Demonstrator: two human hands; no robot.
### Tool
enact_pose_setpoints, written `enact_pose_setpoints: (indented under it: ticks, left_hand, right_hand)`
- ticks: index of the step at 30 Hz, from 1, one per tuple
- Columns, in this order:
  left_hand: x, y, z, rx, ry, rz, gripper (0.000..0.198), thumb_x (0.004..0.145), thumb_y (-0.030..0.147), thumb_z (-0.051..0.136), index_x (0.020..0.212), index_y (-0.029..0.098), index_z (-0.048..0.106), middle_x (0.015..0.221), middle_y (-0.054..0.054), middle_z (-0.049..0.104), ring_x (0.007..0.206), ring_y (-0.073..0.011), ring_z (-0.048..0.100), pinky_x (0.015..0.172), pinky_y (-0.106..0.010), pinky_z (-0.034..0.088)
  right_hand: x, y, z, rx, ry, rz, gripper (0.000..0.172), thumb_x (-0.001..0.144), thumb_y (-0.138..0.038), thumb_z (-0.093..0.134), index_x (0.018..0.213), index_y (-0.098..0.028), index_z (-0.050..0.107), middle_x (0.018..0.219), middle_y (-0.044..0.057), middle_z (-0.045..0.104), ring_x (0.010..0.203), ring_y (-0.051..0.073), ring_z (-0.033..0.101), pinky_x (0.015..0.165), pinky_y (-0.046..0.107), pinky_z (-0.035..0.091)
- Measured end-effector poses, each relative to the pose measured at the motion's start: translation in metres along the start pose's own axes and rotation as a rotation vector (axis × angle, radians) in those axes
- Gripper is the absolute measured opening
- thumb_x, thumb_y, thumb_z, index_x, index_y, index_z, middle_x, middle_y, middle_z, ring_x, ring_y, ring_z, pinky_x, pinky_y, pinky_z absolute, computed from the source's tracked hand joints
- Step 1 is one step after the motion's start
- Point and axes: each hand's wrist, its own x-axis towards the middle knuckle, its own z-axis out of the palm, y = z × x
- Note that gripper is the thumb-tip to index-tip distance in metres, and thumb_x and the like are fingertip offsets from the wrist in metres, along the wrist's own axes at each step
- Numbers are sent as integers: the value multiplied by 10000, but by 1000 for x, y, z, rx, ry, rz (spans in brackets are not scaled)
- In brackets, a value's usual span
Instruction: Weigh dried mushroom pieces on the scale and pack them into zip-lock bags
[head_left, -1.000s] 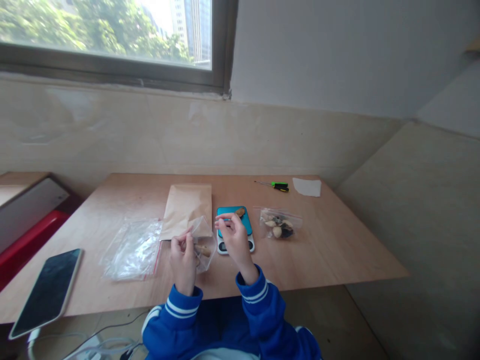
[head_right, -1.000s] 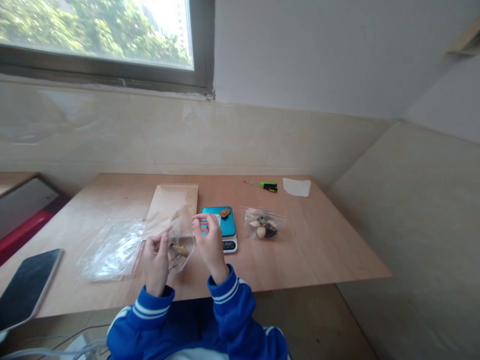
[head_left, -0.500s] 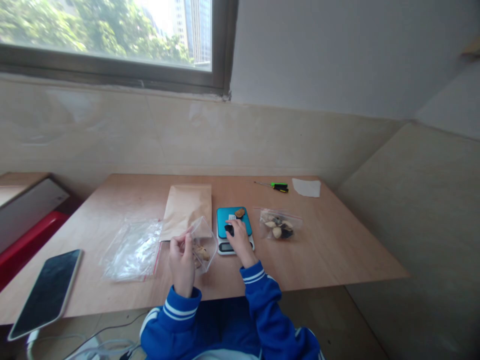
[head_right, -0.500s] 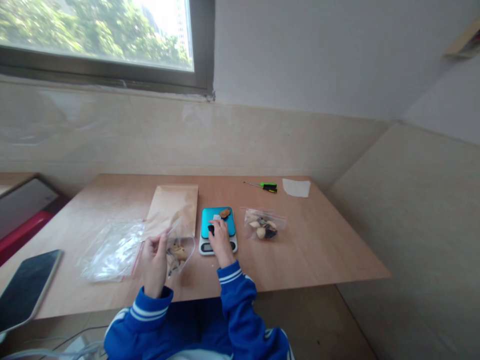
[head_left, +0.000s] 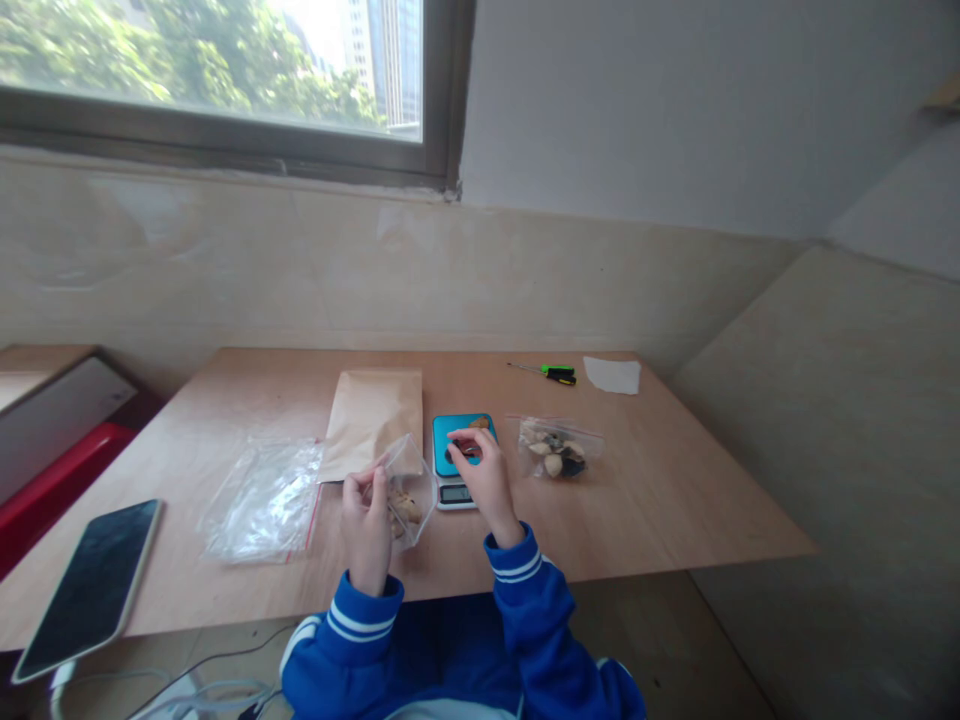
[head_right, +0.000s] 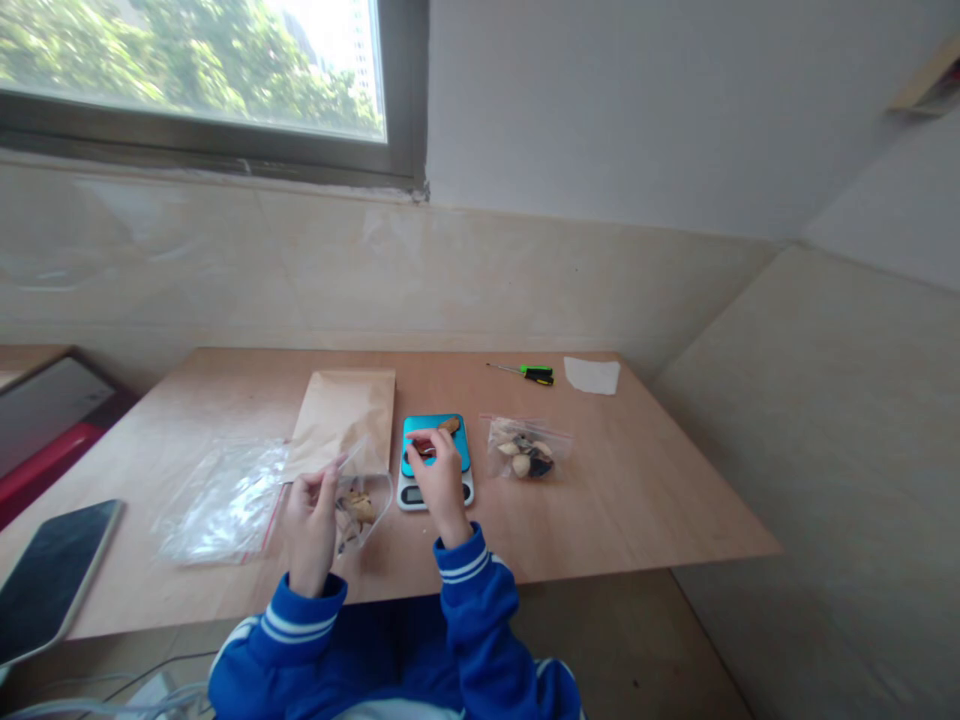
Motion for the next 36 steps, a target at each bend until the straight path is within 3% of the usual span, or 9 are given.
enact_pose_setpoints:
  ticks: [5, 9, 14, 19, 25, 29, 32, 36]
  left_hand:
    - [-2, 3, 3, 6, -10, -4, 317, 800, 516, 578, 829, 201, 598, 1004, -89, 719, 973, -240, 658, 843, -367, 509]
    - [-2, 1, 2, -3, -32, -37, 365, 794, 541, 578, 874, 187, 610, 1006, -96, 712, 934, -241, 662, 816, -369, 513]
    - [-1, -2, 0, -33, -28, -69, 360, 784, 534, 588, 858, 182, 590, 1065, -118, 705, 1015, -254, 651, 874, -388, 497]
    - [-1, -3, -1, -34, -50, -60, 341, 784, 522, 593, 848, 187, 592, 1078, -115, 707, 1042, -254, 643, 899, -392, 483]
    - [-1, -1, -1, -45, -60, -40, 327, 785, 516, 601, 819, 191, 581, 1068, -112, 710, 1033, -251, 648, 887, -380, 485]
    - [0, -3, -3, -22, -62, -50, 334, 792, 518, 595, 836, 186, 583, 1072, -115, 705, 1021, -252, 648, 871, -380, 485]
    - [1, -4, -3, -31, -65, -52, 345, 785, 527, 599, 825, 185, 578, 1084, -120, 699, 1007, -250, 651, 856, -377, 492]
    - [1, -4, 0, -69, -43, -82, 364, 768, 539, 614, 839, 185, 570, 1058, -113, 700, 992, -250, 656, 833, -379, 511]
  right_hand:
    - [-6, -43, 5, 214, -62, -10, 100, 826, -233, 613, 914, -205, 653, 908, 38, 618, 807, 161, 629, 726, 279, 547]
    - [-8, -48, 9, 147, -111, -64, 121, 868, -265, 579, 945, -212, 656, 916, 39, 618, 834, 166, 617, 752, 288, 534]
    - [7, -3, 5, -183, 12, -92, 193, 910, -204, 465, 1005, -188, 632, 1031, 87, 610, 1020, 212, 577, 942, 365, 466]
    - [25, 57, 1, -362, 13, 7, 242, 801, -79, 484, 979, -160, 627, 1042, 120, 615, 1034, 256, 564, 955, 432, 444]
    - [33, 74, -5, -325, 28, 30, 234, 784, -48, 470, 864, -160, 659, 948, 114, 678, 966, 258, 599, 929, 431, 445]
    - [32, 58, -12, -251, 77, 59, 214, 834, -138, 487, 930, -146, 677, 979, 119, 707, 952, 249, 637, 882, 409, 488]
    - [23, 27, -19, -110, 87, 65, 238, 878, -243, 502, 1013, -150, 675, 1019, 101, 716, 929, 217, 664, 816, 352, 531]
    - [5, -24, -26, 165, -79, -26, 199, 871, -272, 569, 1003, -190, 692, 1010, 60, 716, 913, 181, 662, 796, 302, 536]
